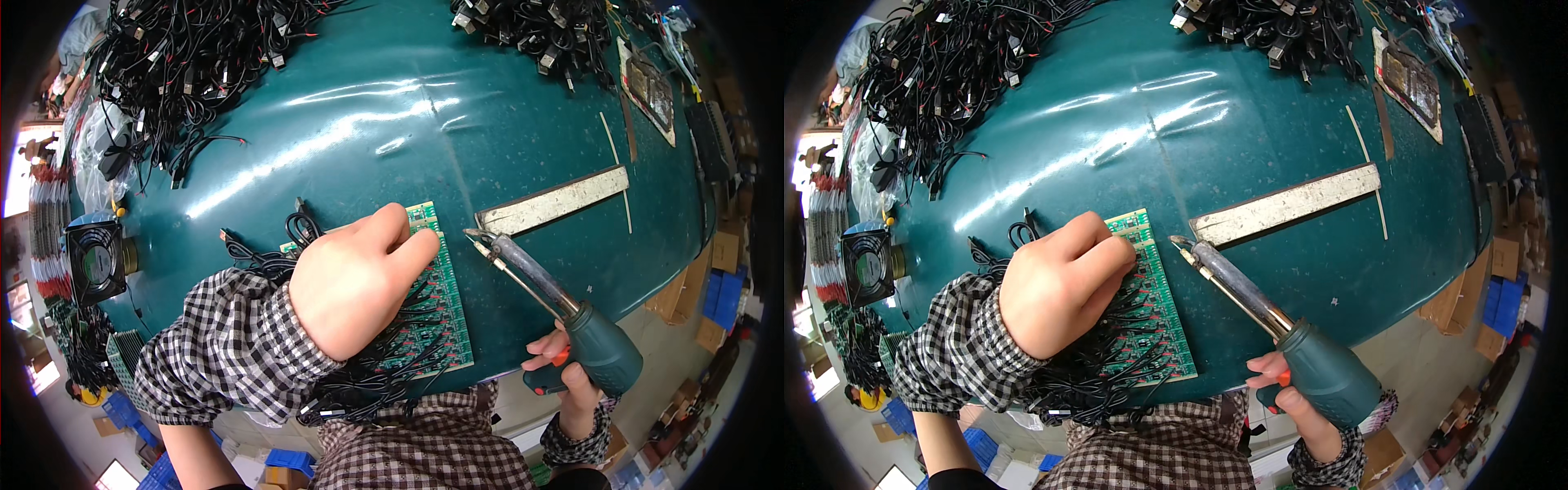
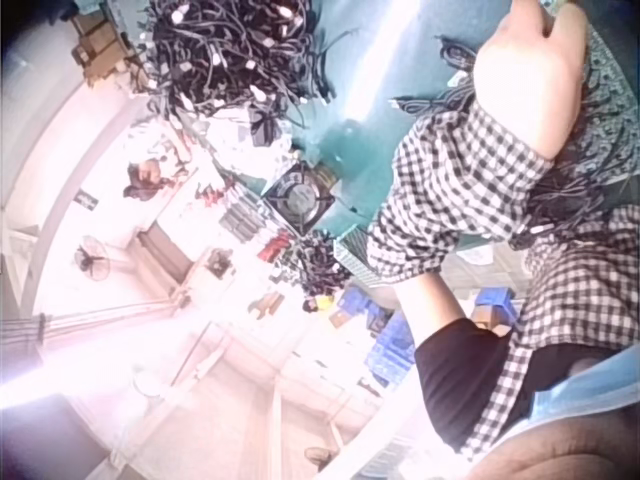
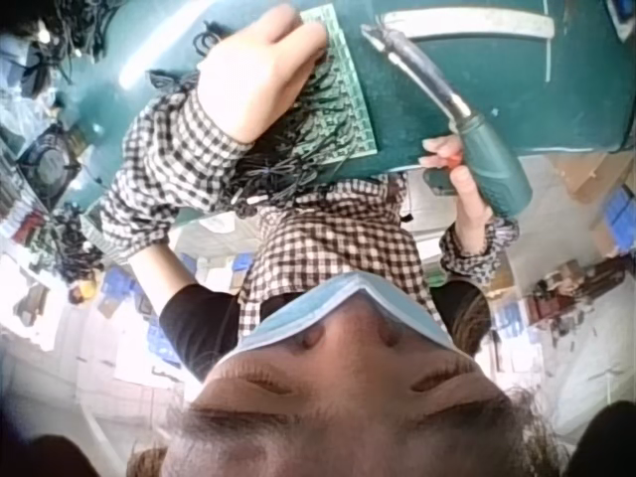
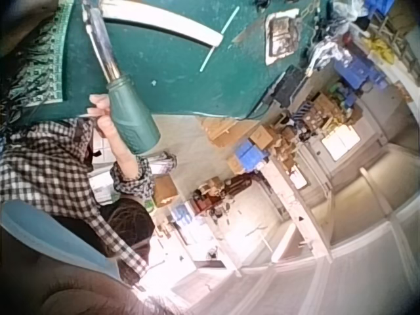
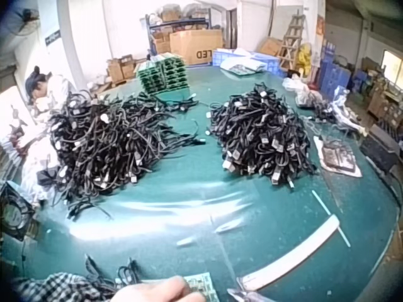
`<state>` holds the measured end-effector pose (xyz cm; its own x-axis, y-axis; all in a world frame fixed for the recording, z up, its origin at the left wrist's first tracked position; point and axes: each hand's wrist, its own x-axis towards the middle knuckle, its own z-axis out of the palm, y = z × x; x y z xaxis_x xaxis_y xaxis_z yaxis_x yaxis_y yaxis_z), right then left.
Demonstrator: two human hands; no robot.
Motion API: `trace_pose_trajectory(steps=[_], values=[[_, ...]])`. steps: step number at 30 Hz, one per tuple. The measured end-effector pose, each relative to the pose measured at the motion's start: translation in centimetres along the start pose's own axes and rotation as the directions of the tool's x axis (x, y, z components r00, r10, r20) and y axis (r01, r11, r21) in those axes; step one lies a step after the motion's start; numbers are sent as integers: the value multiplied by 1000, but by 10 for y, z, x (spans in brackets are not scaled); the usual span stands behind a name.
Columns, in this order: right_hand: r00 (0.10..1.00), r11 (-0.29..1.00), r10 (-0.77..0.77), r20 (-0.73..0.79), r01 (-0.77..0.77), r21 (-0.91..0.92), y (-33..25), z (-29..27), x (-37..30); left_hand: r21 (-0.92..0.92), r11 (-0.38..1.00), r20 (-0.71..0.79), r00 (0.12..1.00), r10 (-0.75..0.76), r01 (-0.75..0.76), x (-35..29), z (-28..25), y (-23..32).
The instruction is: The person solders cables onto circuit boards using a soldering tool, stacks the completed boards aside, positions a new board with a wooden bar, and solders cables onto it.
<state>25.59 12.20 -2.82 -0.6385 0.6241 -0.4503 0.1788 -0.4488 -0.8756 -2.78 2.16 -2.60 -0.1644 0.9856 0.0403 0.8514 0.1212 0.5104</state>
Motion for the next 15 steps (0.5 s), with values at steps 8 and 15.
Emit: trace_pose_trajectory(steps=[8, 15], values=[[994, 994, -111, -11, 111, 12, 5, -2, 3, 21, 997, 16, 997, 70, -70, 1, -4, -5], [985, 985, -171, -11, 171, 7, 7, -9, 7, 67, 990, 128, 985, 113, -122, 3, -9, -8]])
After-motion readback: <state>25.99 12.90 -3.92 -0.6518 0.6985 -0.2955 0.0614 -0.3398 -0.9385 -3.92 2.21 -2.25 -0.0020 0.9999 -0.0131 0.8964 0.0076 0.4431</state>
